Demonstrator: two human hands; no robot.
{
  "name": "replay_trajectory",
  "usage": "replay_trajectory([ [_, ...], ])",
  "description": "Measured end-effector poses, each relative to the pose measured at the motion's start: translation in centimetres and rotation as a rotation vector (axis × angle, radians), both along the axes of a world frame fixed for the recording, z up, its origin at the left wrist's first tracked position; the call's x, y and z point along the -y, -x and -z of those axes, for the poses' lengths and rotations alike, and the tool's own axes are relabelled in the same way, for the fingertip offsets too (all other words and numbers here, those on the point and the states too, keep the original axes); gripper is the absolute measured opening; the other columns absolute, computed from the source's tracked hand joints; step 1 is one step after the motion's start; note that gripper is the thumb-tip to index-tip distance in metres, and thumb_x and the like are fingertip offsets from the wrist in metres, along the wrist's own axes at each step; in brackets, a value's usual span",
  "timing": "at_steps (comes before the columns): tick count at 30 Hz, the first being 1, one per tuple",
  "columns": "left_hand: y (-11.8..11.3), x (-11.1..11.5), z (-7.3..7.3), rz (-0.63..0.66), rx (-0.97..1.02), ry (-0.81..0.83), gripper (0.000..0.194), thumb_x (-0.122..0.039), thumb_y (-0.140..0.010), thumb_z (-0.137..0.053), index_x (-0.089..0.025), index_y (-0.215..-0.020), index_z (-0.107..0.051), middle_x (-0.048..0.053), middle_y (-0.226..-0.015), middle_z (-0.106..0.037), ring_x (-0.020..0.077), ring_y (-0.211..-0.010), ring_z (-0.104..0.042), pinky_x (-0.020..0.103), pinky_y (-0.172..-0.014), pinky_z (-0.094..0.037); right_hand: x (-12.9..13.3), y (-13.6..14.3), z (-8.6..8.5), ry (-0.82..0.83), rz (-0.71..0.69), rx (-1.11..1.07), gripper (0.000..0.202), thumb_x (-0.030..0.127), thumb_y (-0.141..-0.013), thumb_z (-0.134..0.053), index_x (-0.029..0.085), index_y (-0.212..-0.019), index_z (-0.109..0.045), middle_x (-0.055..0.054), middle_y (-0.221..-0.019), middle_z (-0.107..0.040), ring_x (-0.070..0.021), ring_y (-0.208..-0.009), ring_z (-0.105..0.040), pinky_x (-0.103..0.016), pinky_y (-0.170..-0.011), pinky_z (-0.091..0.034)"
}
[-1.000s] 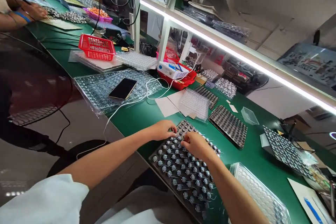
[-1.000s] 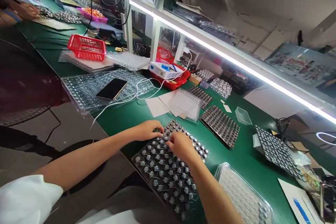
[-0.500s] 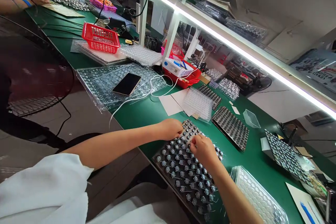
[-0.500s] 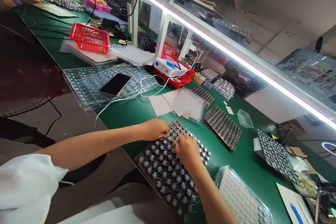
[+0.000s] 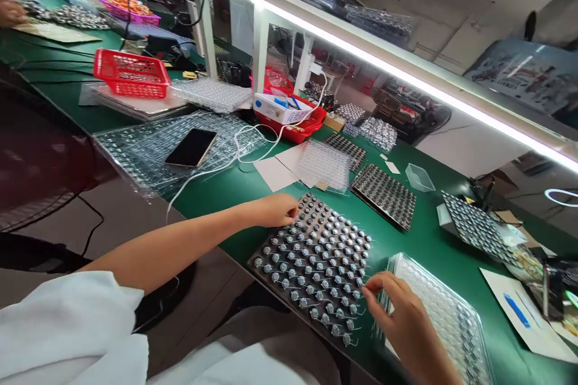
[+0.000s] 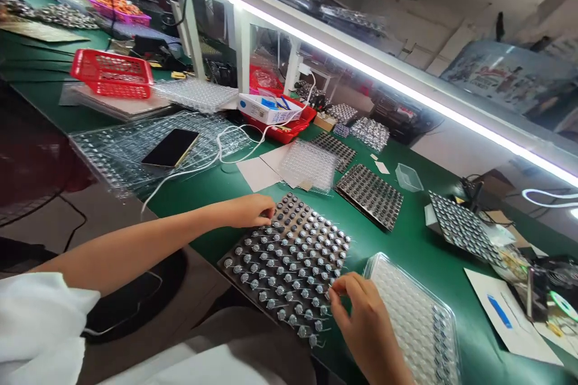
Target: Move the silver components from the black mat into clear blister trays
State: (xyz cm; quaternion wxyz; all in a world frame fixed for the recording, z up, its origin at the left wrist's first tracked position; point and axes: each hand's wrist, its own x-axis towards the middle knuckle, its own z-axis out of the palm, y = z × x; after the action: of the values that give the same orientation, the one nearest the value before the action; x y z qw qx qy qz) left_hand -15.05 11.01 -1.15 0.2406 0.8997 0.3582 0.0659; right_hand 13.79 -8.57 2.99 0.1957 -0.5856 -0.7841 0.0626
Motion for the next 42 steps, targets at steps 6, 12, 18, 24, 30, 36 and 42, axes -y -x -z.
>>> replay_trajectory([
  [6,0.1,1.6,1.8,-0.085,0.042,-0.119,0.019,-0.034,-0.081,-0.050,-0.017,-0.085,-0.059,0.002,-0.089,-0.065,0.0171,-0.085,-0.057,0.024,-0.078,-0.040,6.4,-7.1,-0.6,-0.011,0.381,-0.083,0.014,0.035,-0.085,-0.055,0.023,-0.085,-0.062,0.000,-0.082,-0.067,-0.0149,-0.077,-0.062,-0.025,-0.073,-0.047],
  [12,-0.6,1.8,1.3,-0.334,0.038,-0.123,0.038,-0.058,-0.075,-0.048,-0.025,-0.088,-0.061,-0.008,-0.074,-0.068,0.0155,-0.071,-0.059,0.018,-0.063,-0.041,13.0,-15.9,-1.3,0.063,0.609,-0.045,0.015,0.033,-0.086,-0.051,0.022,-0.088,-0.061,0.000,-0.082,-0.066,-0.0146,-0.075,-0.060,-0.026,-0.073,-0.046],
  [18,-6.6,5.4,-2.1,-0.284,0.220,-0.019,0.040,-0.060,-0.070,-0.056,-0.028,-0.091,-0.067,-0.006,-0.088,-0.071,0.0171,-0.078,-0.061,0.020,-0.068,-0.046,15.3,-19.1,-0.5,0.276,0.458,0.187,0.017,0.015,-0.085,-0.044,0.022,-0.087,-0.059,-0.002,-0.088,-0.065,-0.0159,-0.078,-0.058,-0.029,-0.073,-0.042],
  [24,-17.0,10.6,-3.7,0.020,0.361,0.333,0.029,-0.047,-0.071,-0.065,-0.022,-0.084,-0.070,-0.001,-0.082,-0.071,0.0163,-0.079,-0.062,0.023,-0.074,-0.048,13.6,-19.0,-0.4,0.427,0.184,0.510,0.021,0.004,-0.081,-0.047,0.020,-0.082,-0.061,-0.003,-0.086,-0.064,-0.0151,-0.077,-0.056,-0.029,-0.068,-0.031],
  [30,-25.5,15.4,-3.0,0.157,0.333,0.710,0.025,-0.035,-0.064,-0.072,-0.017,-0.080,-0.066,-0.001,-0.069,-0.067,0.0131,-0.067,-0.059,0.023,-0.062,-0.045,12.4,-18.7,0.1,0.416,0.035,0.508,0.016,0.006,-0.079,-0.054,0.020,-0.076,-0.059,-0.002,-0.083,-0.063,-0.0156,-0.077,-0.055,-0.028,-0.063,-0.026],
  [36,-31.5,19.0,-1.2,0.283,0.263,0.754,0.016,-0.025,-0.063,-0.071,-0.016,-0.075,-0.066,-0.002,-0.068,-0.066,0.0124,-0.065,-0.058,0.022,-0.060,-0.042,14.7,-19.9,1.0,0.157,0.270,0.297,0.026,0.008,-0.080,-0.054,0.023,-0.101,-0.058,-0.002,-0.095,-0.064,-0.0172,-0.084,-0.058,-0.029,-0.072,-0.036],
  [42,-35.1,21.0,0.1,0.355,0.158,0.546,0.016,-0.024,-0.073,-0.060,-0.017,-0.085,-0.070,0.002,-0.079,-0.071,0.0163,-0.072,-0.061,0.024,-0.061,-0.043,19.6,-20.5,4.1,-0.159,0.631,-0.087,0.018,0.030,-0.091,-0.048,0.023,-0.106,-0.055,-0.003,-0.095,-0.064,-0.0166,-0.087,-0.061,-0.030,-0.081,-0.046],
])
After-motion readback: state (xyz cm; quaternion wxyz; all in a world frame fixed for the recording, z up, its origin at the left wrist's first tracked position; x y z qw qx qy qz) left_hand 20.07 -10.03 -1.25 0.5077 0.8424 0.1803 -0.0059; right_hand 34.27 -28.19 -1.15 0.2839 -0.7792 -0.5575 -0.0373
